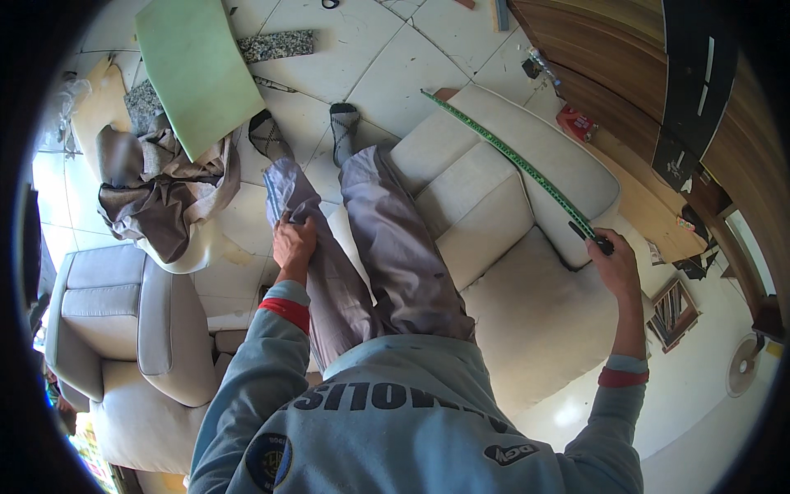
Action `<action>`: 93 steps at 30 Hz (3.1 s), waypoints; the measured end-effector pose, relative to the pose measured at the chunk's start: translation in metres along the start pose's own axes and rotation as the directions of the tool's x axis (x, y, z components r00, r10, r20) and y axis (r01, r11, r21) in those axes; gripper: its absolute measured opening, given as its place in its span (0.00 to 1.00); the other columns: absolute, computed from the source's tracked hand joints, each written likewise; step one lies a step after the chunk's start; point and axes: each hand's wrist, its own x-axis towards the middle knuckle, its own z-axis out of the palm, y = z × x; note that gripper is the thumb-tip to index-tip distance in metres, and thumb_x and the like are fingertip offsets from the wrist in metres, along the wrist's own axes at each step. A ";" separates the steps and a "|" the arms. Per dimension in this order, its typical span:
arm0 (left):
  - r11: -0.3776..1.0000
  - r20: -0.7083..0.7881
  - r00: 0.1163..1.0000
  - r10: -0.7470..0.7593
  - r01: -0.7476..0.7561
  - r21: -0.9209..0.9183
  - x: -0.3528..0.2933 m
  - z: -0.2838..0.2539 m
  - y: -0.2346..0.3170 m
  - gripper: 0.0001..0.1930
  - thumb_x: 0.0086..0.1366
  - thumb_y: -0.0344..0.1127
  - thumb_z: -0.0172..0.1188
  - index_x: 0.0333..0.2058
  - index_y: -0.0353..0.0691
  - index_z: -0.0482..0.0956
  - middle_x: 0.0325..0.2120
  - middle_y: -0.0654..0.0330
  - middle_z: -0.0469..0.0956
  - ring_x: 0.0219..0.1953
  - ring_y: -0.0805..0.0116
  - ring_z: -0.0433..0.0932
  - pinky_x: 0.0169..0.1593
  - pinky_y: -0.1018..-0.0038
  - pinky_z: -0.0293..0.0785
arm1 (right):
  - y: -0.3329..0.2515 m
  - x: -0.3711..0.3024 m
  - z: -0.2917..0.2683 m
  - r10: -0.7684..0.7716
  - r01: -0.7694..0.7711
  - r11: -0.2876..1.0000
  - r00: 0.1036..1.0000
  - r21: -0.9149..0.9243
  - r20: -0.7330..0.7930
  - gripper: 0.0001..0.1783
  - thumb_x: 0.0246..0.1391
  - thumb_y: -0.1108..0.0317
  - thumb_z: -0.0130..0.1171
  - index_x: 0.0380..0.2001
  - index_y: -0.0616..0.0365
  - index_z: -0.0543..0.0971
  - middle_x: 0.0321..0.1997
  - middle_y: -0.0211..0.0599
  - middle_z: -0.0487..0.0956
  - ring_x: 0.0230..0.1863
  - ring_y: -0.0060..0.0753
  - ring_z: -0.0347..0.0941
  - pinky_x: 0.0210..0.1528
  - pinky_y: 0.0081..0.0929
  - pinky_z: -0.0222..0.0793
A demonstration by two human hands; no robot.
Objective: The person is assembling or repairing a couch, specifically adjusting cushions and measuring dimensions.
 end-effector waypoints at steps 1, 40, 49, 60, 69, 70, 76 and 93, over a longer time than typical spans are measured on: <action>1.000 0.005 1.000 -0.003 0.003 0.006 0.000 -0.001 -0.001 0.37 0.57 0.58 0.56 0.63 0.49 0.67 0.64 0.55 0.64 0.61 0.48 0.69 0.61 0.58 0.67 | 0.000 -0.001 -0.001 -0.011 0.011 1.000 1.000 -0.008 -0.005 0.22 0.55 0.59 0.62 0.48 0.61 0.78 0.39 0.41 0.79 0.38 0.32 0.74 0.44 0.27 0.69; 0.990 -0.052 0.998 0.037 -0.029 0.136 -0.002 0.011 -0.003 0.36 0.58 0.56 0.55 0.63 0.47 0.66 0.65 0.53 0.62 0.63 0.49 0.67 0.62 0.55 0.64 | 0.029 -0.036 -0.019 0.095 -0.100 0.993 0.992 0.062 0.079 0.21 0.56 0.64 0.61 0.52 0.62 0.76 0.34 0.33 0.77 0.35 0.22 0.70 0.41 0.23 0.68; 0.998 -0.064 0.998 0.018 -0.014 0.060 -0.003 0.021 -0.004 0.37 0.58 0.59 0.57 0.63 0.47 0.67 0.63 0.52 0.65 0.61 0.48 0.68 0.62 0.56 0.66 | 0.009 -0.032 -0.037 0.109 -0.110 0.993 0.992 0.029 0.058 0.19 0.57 0.63 0.61 0.49 0.61 0.77 0.31 0.30 0.75 0.32 0.21 0.68 0.37 0.22 0.66; 0.999 -0.037 0.999 0.005 -0.003 0.046 -0.001 0.017 0.000 0.36 0.58 0.57 0.57 0.63 0.46 0.67 0.63 0.52 0.65 0.61 0.47 0.68 0.61 0.56 0.67 | 0.027 -0.024 -0.039 0.061 -0.059 0.998 0.997 -0.039 0.048 0.19 0.57 0.62 0.61 0.51 0.57 0.77 0.24 0.23 0.69 0.24 0.16 0.63 0.25 0.19 0.62; 0.999 -0.040 0.999 0.015 -0.013 0.049 -0.001 0.017 0.000 0.36 0.58 0.56 0.56 0.62 0.45 0.68 0.65 0.52 0.63 0.62 0.49 0.67 0.62 0.57 0.66 | 0.012 -0.024 -0.038 0.106 -0.108 0.994 0.990 0.015 0.088 0.19 0.56 0.62 0.61 0.49 0.60 0.77 0.31 0.29 0.75 0.32 0.20 0.68 0.37 0.22 0.66; 0.999 -0.047 0.999 0.016 -0.014 0.049 -0.001 0.016 0.001 0.35 0.58 0.56 0.56 0.62 0.45 0.68 0.65 0.52 0.63 0.62 0.49 0.67 0.62 0.57 0.66 | 0.011 -0.024 -0.038 0.117 -0.120 0.992 0.989 0.028 0.085 0.19 0.56 0.62 0.62 0.49 0.61 0.77 0.31 0.29 0.75 0.32 0.20 0.68 0.37 0.21 0.66; 1.000 -0.033 0.999 0.010 -0.009 0.025 -0.001 0.013 0.003 0.35 0.57 0.54 0.56 0.61 0.45 0.69 0.64 0.52 0.64 0.62 0.48 0.67 0.62 0.57 0.66 | 0.010 -0.022 -0.034 0.141 -0.145 0.989 0.985 0.038 0.096 0.20 0.56 0.63 0.62 0.49 0.61 0.77 0.30 0.28 0.75 0.32 0.20 0.67 0.37 0.21 0.66; 0.998 -0.023 1.000 -0.007 0.008 0.059 0.000 0.015 0.004 0.36 0.58 0.58 0.55 0.63 0.47 0.68 0.63 0.55 0.65 0.62 0.50 0.68 0.62 0.56 0.65 | 0.014 -0.032 -0.040 0.042 -0.043 0.999 0.996 0.011 0.084 0.19 0.57 0.65 0.60 0.51 0.61 0.77 0.30 0.28 0.74 0.30 0.19 0.68 0.34 0.20 0.66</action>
